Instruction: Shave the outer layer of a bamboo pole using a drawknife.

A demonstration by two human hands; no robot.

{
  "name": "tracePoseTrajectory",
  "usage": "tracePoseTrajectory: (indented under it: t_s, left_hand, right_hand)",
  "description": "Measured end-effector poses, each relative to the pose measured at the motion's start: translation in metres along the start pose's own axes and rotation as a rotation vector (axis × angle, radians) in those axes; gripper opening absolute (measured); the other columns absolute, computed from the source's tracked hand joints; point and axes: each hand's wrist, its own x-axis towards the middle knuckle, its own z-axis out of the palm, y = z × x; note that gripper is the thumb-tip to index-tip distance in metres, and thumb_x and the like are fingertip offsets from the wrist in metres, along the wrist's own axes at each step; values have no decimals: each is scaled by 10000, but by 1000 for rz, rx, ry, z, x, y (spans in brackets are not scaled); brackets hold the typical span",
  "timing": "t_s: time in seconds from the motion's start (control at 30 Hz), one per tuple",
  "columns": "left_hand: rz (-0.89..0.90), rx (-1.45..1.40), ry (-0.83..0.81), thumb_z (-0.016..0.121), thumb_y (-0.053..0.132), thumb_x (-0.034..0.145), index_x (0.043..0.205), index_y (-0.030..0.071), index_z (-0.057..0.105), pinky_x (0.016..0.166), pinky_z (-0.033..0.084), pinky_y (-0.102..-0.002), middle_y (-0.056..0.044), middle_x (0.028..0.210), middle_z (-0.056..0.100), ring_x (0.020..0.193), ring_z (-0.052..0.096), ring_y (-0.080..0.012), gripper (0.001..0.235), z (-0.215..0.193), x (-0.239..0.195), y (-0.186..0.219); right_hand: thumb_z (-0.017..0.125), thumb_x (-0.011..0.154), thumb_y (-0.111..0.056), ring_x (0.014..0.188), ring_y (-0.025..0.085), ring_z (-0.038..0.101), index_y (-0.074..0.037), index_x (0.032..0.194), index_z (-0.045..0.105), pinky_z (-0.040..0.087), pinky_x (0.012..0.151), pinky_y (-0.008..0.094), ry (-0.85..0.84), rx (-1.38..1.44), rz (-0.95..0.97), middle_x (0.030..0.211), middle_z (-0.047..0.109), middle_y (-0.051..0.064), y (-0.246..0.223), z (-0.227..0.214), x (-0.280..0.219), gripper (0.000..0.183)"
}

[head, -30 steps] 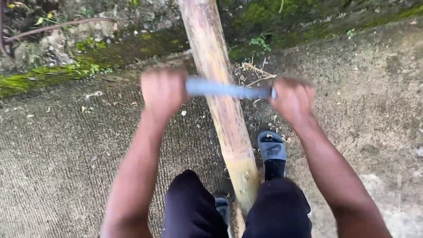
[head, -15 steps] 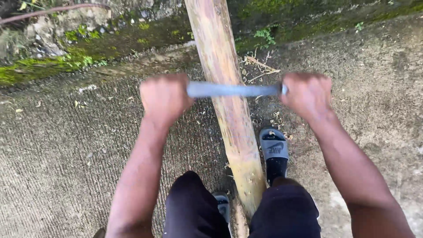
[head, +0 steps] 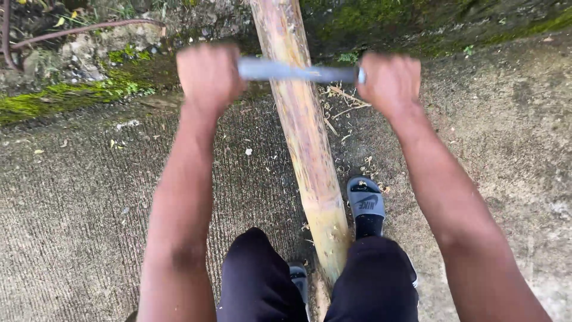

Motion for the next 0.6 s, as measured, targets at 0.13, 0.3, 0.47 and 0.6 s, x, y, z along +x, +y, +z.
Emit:
tracePoseTrajectory:
  t_s: [0.13,0.3,0.47,0.6]
  left_hand:
    - [-71,-141,-139,728,209,763,677,172,684,413,452,-356,-12,587,628,440,571,-166,103,-43,-103,79]
    - [-23,-231,-194,735,169,768,672,156,670,418,448,-338,1,564,612,443,557,-141,117,-53,-119,94]
    - [5,-141,-118,749,215,778,694,203,686,439,468,-344,22,599,625,478,577,-140,105,-11,-35,30]
    - [6,-3,-62,754,267,801,737,249,717,440,455,-348,24,591,635,450,597,-154,77,19,40,-28]
  right_hand:
    - [740,915,-156,457,194,580,-124,674,649,472,451,369,-96,79,-7,588,611,43,-18,-19,-115,260]
    - [747,924,-156,429,160,547,-119,710,685,452,432,355,-133,100,-1,571,601,22,-25,-25,-154,226]
    - [742,945,-176,484,176,588,-118,733,669,478,478,372,-97,-22,23,614,612,38,-7,-11,-55,232]
    - [717,892,-171,597,243,646,-133,743,649,516,566,401,96,-84,-61,674,641,60,16,7,41,168]
